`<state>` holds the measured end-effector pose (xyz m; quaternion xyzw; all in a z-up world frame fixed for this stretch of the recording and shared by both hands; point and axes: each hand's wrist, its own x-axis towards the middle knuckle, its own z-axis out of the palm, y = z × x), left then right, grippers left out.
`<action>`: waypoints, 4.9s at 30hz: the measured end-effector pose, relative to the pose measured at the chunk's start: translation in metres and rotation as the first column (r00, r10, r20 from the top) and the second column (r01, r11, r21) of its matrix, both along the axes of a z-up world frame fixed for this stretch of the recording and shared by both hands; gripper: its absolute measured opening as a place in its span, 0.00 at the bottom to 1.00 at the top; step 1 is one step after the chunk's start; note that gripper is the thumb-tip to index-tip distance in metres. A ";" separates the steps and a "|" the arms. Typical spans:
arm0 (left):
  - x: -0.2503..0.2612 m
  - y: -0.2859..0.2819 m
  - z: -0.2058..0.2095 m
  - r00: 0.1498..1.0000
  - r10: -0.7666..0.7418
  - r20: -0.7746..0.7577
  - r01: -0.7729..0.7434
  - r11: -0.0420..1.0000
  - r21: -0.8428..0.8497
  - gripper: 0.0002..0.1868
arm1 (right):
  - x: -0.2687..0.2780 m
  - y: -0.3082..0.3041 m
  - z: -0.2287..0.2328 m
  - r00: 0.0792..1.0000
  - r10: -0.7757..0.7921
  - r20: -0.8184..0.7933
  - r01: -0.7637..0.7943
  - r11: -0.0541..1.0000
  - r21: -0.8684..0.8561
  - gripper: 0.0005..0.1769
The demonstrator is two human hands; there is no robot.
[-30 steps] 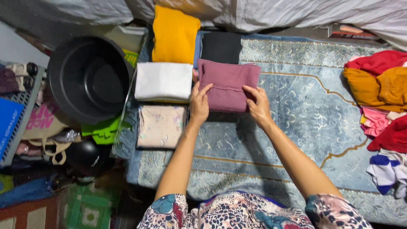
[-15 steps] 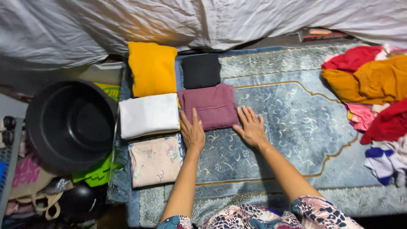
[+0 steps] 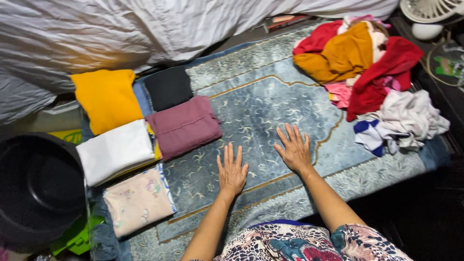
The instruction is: Folding various items of clothing including t-shirts and a skirt on a floor mat.
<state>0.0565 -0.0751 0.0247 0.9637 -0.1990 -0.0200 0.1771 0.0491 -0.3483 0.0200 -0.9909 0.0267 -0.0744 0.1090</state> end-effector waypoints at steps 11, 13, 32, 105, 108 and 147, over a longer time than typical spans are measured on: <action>-0.019 -0.136 0.002 0.998 -0.027 -0.060 0.030 0.999 0.044 0.41 | -0.063 -0.135 0.010 0.997 -0.076 -0.015 0.076 0.997 0.011 0.38; -0.029 -0.166 0.005 0.995 -0.052 -0.086 0.058 0.996 0.064 0.40 | -0.068 -0.157 0.014 0.999 -0.035 -0.022 0.036 0.998 0.052 0.38; -0.024 -0.329 -0.017 0.974 0.019 -0.226 -0.085 0.955 -0.283 0.35 | -0.015 -0.458 0.051 0.829 -0.549 0.109 0.036 0.247 0.968 0.17; -0.033 -0.013 0.054 0.954 0.296 0.052 -0.266 0.911 -0.315 0.21 | -0.064 -0.085 0.041 0.997 -0.011 0.075 -0.005 0.978 0.210 0.36; -0.022 -0.027 0.045 0.968 0.198 0.154 -0.138 0.933 -0.333 0.19 | -0.061 -0.088 0.017 0.997 -0.025 0.079 0.006 0.972 0.233 0.17; -0.016 0.042 0.050 0.959 0.188 0.214 -0.103 0.929 -0.356 0.24 | -0.054 -0.257 0.048 0.985 -0.102 0.136 0.000 0.800 0.600 0.13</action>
